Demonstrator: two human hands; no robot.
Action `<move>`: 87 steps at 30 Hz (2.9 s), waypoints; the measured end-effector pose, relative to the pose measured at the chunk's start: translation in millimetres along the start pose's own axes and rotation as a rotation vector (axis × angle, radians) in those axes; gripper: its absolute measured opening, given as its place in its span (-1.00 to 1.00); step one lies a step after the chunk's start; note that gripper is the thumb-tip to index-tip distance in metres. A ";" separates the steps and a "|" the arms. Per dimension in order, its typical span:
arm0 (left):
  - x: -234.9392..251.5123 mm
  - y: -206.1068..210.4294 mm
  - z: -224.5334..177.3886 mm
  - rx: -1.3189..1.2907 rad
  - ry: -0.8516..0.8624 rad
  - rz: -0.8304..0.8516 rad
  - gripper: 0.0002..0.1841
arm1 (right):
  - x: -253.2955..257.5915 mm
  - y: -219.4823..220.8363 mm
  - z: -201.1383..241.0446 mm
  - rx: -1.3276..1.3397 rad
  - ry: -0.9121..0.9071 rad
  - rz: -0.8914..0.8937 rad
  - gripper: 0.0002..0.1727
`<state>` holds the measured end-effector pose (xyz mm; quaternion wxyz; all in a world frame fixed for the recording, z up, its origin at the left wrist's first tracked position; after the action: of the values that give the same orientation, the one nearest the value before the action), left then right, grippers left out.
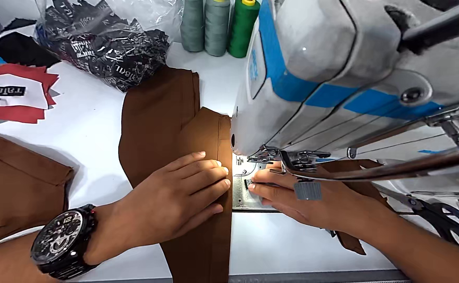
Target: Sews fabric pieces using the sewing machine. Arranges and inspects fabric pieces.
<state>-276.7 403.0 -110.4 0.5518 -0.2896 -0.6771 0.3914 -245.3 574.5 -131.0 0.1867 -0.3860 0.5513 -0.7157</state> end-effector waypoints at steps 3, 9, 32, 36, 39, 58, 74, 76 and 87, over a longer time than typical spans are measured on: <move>-1.6 3.8 1.4 0.003 -0.013 0.013 -0.57 | 6.7 3.9 8.0 -0.051 0.001 -0.002 -0.61; -1.2 6.7 1.7 -0.008 -0.043 0.010 -0.58 | 11.0 2.4 10.5 -0.034 -0.023 -0.027 -0.61; -2.5 8.0 1.7 -0.034 -0.035 0.002 -0.60 | 13.3 -0.8 12.3 0.012 -0.008 -0.043 -0.66; -2.2 8.5 1.6 -0.030 -0.035 0.004 -0.59 | 12.4 -6.2 11.4 -0.010 -0.018 -0.072 -0.65; -1.9 9.1 1.0 -0.025 -0.026 0.016 -0.58 | 11.5 -0.7 14.5 -0.026 -0.042 -0.032 -0.66; -3.9 10.2 0.7 -0.025 -0.015 0.040 -0.58 | 8.8 -3.8 10.4 -0.032 -0.052 -0.038 -0.65; -2.2 4.0 10.4 -0.114 -0.154 -0.043 -0.53 | 12.4 1.2 13.2 -0.058 -0.048 -0.047 -0.63; -2.2 3.5 11.5 -0.121 -0.172 -0.049 -0.51 | 14.5 1.7 15.7 -0.070 -0.052 -0.052 -0.63; -1.9 7.4 6.2 -0.110 -0.099 -0.014 -0.59 | 19.1 3.5 19.9 -0.110 -0.081 -0.055 -0.62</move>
<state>-282.7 404.0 -118.1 0.5038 -0.2950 -0.7259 0.3637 -242.9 547.4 -125.8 0.1678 -0.4391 0.5709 -0.6731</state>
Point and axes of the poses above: each hand's wrist, its own x-axis towards the middle knuckle, its own y-axis out of the palm, z = x × y, the point moved 9 cm from there along x, towards the middle knuckle, and after that the axes turned 5 degrees about -z, right-handed, at the moved point
